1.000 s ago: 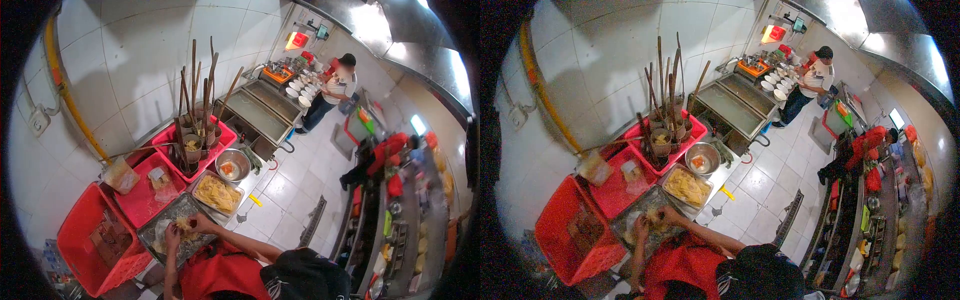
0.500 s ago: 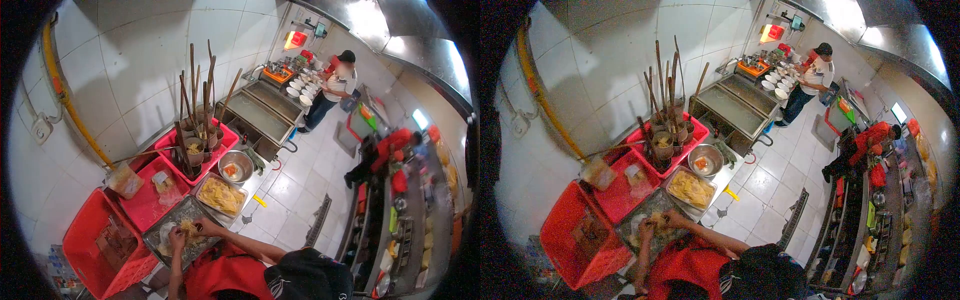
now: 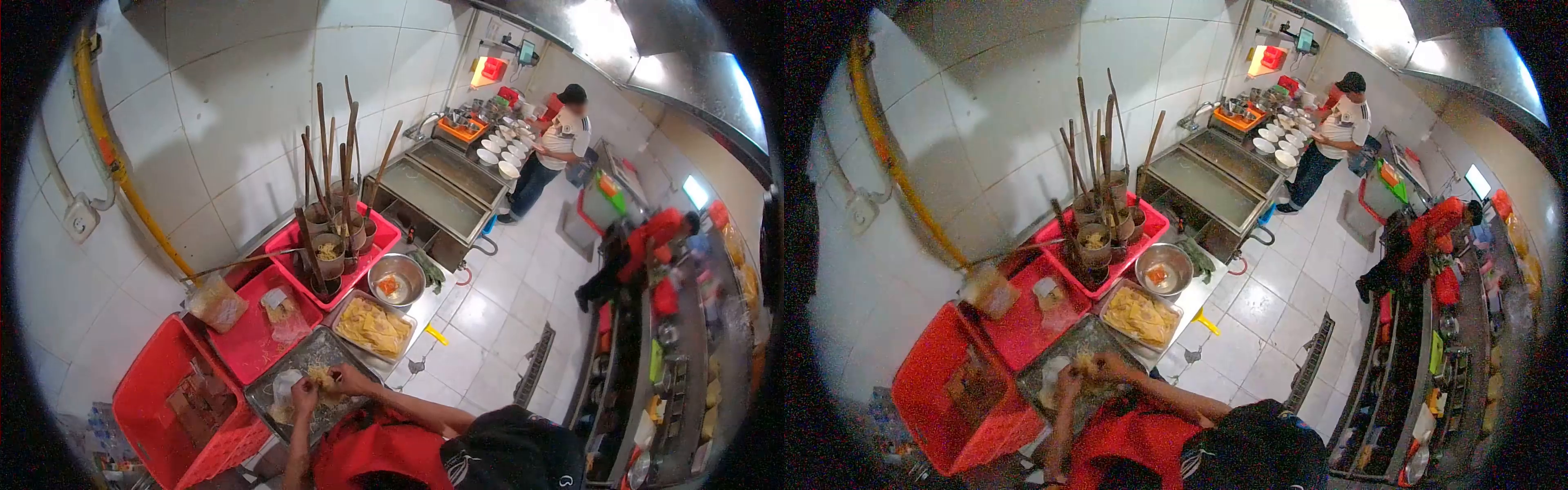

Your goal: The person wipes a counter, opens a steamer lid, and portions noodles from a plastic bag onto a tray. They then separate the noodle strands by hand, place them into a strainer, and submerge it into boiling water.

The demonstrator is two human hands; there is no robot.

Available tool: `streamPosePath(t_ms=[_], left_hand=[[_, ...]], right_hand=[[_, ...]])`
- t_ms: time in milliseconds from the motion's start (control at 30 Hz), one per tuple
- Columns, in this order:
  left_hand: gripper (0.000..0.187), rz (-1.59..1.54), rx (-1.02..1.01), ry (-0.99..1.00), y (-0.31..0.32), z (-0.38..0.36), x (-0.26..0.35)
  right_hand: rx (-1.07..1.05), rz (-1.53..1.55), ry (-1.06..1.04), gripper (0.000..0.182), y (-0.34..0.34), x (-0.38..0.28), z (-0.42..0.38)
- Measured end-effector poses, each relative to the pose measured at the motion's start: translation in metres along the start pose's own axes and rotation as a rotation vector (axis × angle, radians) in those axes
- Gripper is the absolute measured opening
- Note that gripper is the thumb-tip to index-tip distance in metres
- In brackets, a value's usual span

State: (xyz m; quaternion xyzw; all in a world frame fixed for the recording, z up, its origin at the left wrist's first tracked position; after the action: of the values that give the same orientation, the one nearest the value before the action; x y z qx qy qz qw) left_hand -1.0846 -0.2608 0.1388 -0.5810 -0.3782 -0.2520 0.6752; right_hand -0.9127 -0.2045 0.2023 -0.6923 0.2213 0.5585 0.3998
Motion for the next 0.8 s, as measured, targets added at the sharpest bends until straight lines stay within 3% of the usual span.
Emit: streamPosePath(t_ms=[67, 100, 133, 167, 233, 267, 300, 333, 400, 467, 567, 667, 733, 800], left_hand=[[0.027, -0.718, -0.124, -0.321, 0.033, -0.003, -0.046], [0.027, -0.719, -0.118, -0.321, 0.026, -0.003, -0.030], [0.027, -0.530, -0.027, -0.237, 0.013, -0.005, -0.012], [0.028, -0.340, 0.059, -0.155, -0.001, -0.008, 0.004], [0.028, -0.502, -0.015, -0.184, 0.019, -0.006, -0.022], [0.029, -0.670, -0.091, -0.214, 0.030, -0.005, -0.030], [0.029, -0.670, -0.089, -0.213, 0.022, -0.005, -0.014], [0.029, -0.583, -0.115, -0.289, 0.016, -0.009, -0.003], [0.029, -0.489, -0.145, -0.365, 0.000, -0.011, 0.023], [0.023, -0.350, -0.062, -0.286, -0.017, -0.012, 0.036], [0.017, -0.495, -0.069, -0.287, 0.049, -0.006, -0.120], [0.015, -0.334, -0.147, -0.183, -0.031, -0.002, 0.074], [0.017, -0.474, -0.109, -0.207, -0.037, -0.008, 0.084], [0.018, -0.621, -0.073, -0.217, -0.041, -0.012, 0.079]], right_hand=[[0.017, -0.038, 0.070, 0.030, -0.003, 0.006, 0.007], [0.039, -0.075, 0.144, 0.030, -0.006, 0.012, 0.010], [0.034, -0.075, 0.144, 0.030, -0.005, 0.013, 0.009], [0.042, -0.037, 0.034, 0.031, -0.004, 0.004, 0.008], [0.054, 0.004, -0.082, 0.031, -0.005, -0.010, 0.007], [0.036, 0.111, 0.053, 0.030, -0.009, -0.012, 0.005], [0.016, 0.216, 0.189, 0.030, -0.009, -0.007, 0.004], [0.015, 0.216, 0.187, 0.030, -0.009, -0.006, 0.005], [-0.002, -0.046, -0.085, 0.029, -0.006, -0.010, 0.009], [0.001, -0.018, -0.055, 0.029, -0.007, -0.002, 0.008], [-0.003, 0.112, 0.053, 0.030, -0.012, 0.002, 0.005], [-0.002, 0.265, 0.107, 0.029, -0.012, -0.002, -0.005], [0.024, 0.325, 0.029, 0.027, -0.013, -0.011, -0.006], [-0.001, 0.374, 0.115, 0.028, -0.004, 0.021, -0.005]])
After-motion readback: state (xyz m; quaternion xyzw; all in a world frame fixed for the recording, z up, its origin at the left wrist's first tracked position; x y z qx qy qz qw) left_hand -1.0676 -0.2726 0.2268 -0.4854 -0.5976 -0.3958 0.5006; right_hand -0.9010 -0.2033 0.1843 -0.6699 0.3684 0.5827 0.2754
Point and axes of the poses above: each hand's wrist, its own z-axis towards the middle knuckle, its own y-axis out of the palm, x = y × z, the point moved 6 cm from there along z, towards the middle knuckle, and after that the axes turned 1 degree about y, right-handed, at the moved point
